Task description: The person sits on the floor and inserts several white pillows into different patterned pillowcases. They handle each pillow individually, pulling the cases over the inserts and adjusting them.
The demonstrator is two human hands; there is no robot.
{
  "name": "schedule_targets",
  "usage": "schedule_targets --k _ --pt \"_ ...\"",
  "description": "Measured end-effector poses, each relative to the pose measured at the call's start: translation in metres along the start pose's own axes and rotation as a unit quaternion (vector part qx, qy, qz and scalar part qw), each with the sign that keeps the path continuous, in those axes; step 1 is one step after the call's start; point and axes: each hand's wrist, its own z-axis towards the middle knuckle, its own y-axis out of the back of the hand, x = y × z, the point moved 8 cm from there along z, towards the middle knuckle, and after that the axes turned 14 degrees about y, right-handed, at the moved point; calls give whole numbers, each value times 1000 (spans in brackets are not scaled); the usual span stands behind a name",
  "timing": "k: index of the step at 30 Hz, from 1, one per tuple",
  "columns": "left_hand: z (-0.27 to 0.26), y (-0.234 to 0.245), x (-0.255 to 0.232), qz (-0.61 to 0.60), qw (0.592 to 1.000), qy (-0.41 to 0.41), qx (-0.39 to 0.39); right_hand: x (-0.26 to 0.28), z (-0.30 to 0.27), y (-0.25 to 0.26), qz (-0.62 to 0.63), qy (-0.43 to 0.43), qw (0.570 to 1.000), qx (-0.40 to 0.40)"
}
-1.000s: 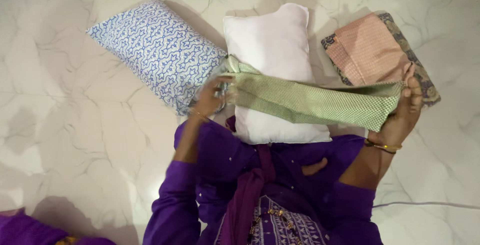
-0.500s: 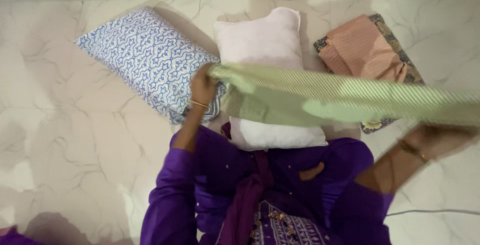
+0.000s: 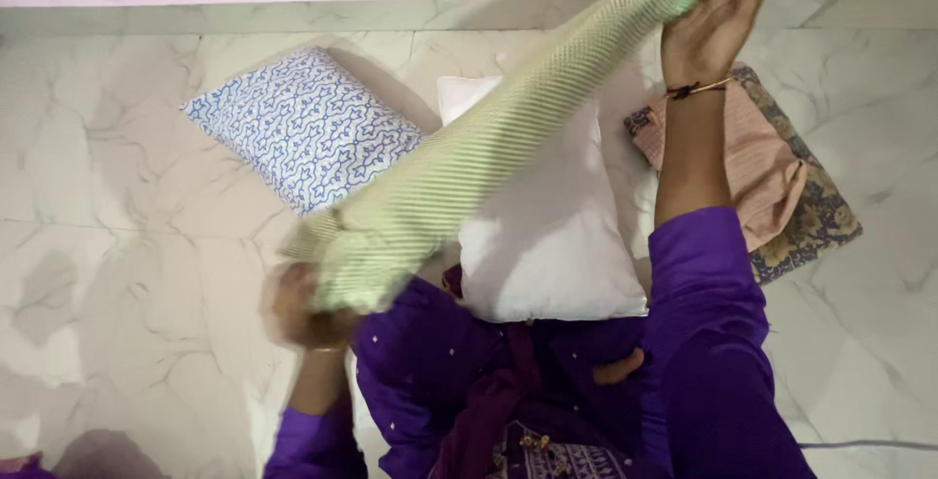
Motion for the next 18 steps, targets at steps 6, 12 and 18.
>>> schedule_targets --k 6,12,18 --pt "-83 -228 -140 -82 981 -7 174 -56 -155 125 -353 -302 856 -228" --pt "-90 -305 -102 -66 968 -40 240 -27 -331 154 -416 -312 833 -190" --pt "-54 -316 15 47 951 144 271 7 -413 118 -544 -261 796 -50"
